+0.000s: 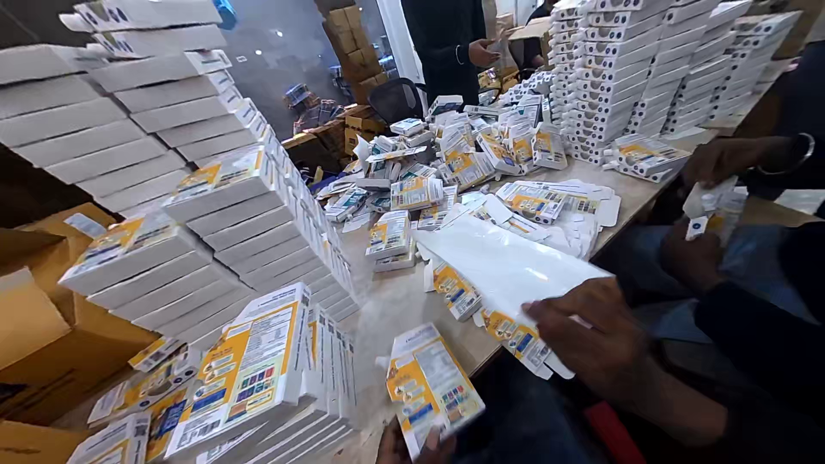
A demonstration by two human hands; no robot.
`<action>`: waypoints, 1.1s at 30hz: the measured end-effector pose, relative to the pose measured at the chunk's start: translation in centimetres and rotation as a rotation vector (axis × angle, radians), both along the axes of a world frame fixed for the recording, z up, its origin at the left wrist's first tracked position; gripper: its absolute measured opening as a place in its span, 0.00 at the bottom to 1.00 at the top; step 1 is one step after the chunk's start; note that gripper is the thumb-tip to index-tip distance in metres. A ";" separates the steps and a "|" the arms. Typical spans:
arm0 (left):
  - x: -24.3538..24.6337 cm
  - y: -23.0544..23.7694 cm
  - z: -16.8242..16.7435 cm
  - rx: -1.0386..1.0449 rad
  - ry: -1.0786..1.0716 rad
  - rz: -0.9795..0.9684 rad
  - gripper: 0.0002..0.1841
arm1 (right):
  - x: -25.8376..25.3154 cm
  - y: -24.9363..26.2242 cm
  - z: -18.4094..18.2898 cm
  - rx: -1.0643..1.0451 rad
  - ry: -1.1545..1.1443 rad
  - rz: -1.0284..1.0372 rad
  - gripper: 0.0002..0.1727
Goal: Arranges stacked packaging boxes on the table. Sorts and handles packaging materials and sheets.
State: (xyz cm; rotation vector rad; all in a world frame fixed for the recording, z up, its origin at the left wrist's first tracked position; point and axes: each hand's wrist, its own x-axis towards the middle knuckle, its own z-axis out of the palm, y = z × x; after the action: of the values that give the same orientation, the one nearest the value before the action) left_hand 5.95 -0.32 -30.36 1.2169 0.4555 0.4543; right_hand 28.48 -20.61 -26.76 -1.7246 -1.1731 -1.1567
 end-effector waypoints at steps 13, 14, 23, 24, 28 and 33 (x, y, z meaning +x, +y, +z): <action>0.8 -1.0 3.5 0.329 0.075 -0.115 0.15 | -2.6 2.9 -5.3 -0.304 -0.026 0.382 0.14; 1.5 -1.9 3.1 0.136 0.051 -0.098 0.13 | -2.8 3.0 -5.5 -0.315 -0.026 0.392 0.14; 2.8 -3.2 0.9 -0.168 -0.067 0.080 0.10 | -4.4 3.4 -5.9 -0.307 0.404 0.531 0.16; 2.8 -3.4 0.8 -0.179 -0.082 0.083 0.10 | -4.6 3.4 -5.7 -0.294 0.446 0.540 0.15; 2.9 -4.0 0.6 -0.204 -0.110 0.048 0.10 | -5.1 3.2 -5.1 -0.272 0.537 0.553 0.11; 3.0 -4.4 -0.4 -0.052 -0.100 0.082 0.11 | -5.9 3.1 -4.8 -0.261 0.634 0.571 0.09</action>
State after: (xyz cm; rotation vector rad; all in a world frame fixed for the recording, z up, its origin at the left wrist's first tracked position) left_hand 8.91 -4.75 -30.73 1.1229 0.4303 0.5671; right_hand 22.58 -17.48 -31.52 -1.5990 -1.3021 -0.0987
